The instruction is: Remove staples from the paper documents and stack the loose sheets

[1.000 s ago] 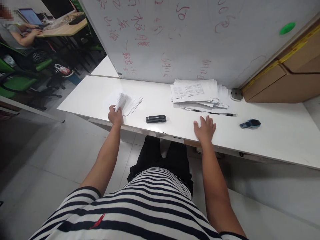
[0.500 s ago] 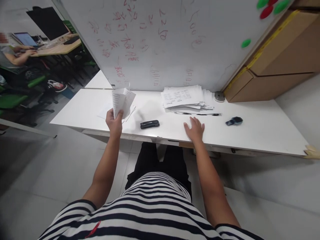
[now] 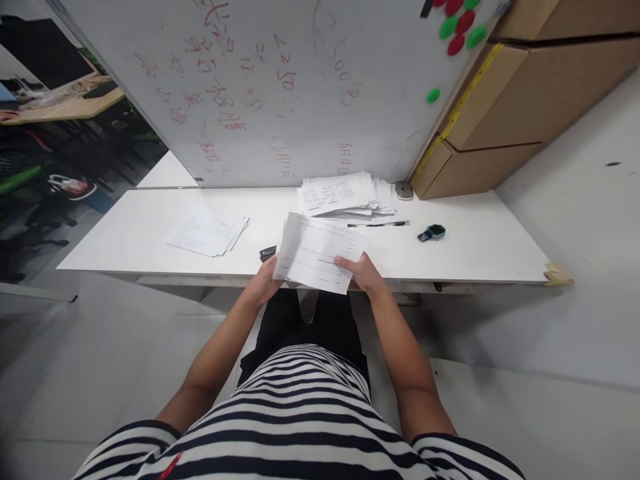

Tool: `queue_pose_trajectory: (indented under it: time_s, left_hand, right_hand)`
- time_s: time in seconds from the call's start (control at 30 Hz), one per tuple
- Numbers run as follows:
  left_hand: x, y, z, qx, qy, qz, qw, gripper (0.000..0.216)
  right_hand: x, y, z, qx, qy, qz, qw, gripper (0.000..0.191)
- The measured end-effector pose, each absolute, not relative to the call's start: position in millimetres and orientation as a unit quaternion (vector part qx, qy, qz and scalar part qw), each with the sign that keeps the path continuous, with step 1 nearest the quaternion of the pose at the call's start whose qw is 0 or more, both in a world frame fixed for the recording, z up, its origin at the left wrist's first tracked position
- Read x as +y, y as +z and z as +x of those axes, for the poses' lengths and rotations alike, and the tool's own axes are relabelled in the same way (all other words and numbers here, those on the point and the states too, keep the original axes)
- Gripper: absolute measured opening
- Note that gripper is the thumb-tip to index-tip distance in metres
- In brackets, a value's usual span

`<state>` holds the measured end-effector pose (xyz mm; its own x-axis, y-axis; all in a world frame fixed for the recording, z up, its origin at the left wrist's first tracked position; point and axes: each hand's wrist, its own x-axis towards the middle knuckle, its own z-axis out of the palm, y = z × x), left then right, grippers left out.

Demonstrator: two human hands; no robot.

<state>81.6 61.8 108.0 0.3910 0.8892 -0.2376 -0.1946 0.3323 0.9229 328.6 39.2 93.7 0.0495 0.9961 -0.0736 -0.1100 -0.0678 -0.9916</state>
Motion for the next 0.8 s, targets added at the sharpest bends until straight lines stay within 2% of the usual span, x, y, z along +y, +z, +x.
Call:
queue_pose_trajectory:
  time_s: [0.17, 0.33, 0.53, 0.8]
  left_hand:
    - [63.4, 109.5, 72.1, 0.385, 0.376, 0.436, 0.721, 0.087]
    - [70.3, 102.2, 66.9, 0.426, 0.358, 0.450, 0.699, 0.061]
    - [75.4, 97.4, 71.7, 0.460, 0.322, 0.512, 0.650, 0.053]
    - [86.5, 106.7, 94.8, 0.438, 0.357, 0.658, 0.499, 0.041]
  right_hand:
    - [34.2, 90.0, 335.5, -0.443, 0.476, -0.582, 0.489, 0.057]
    - [31.2, 92.8, 336.6, -0.457, 0.461, -0.615, 0.447, 0.053]
    - [29.5, 92.4, 335.6, -0.472, 0.452, -0.632, 0.416, 0.051]
    - [34.5, 89.7, 338.6, -0.482, 0.318, -0.654, 0.489, 0.056]
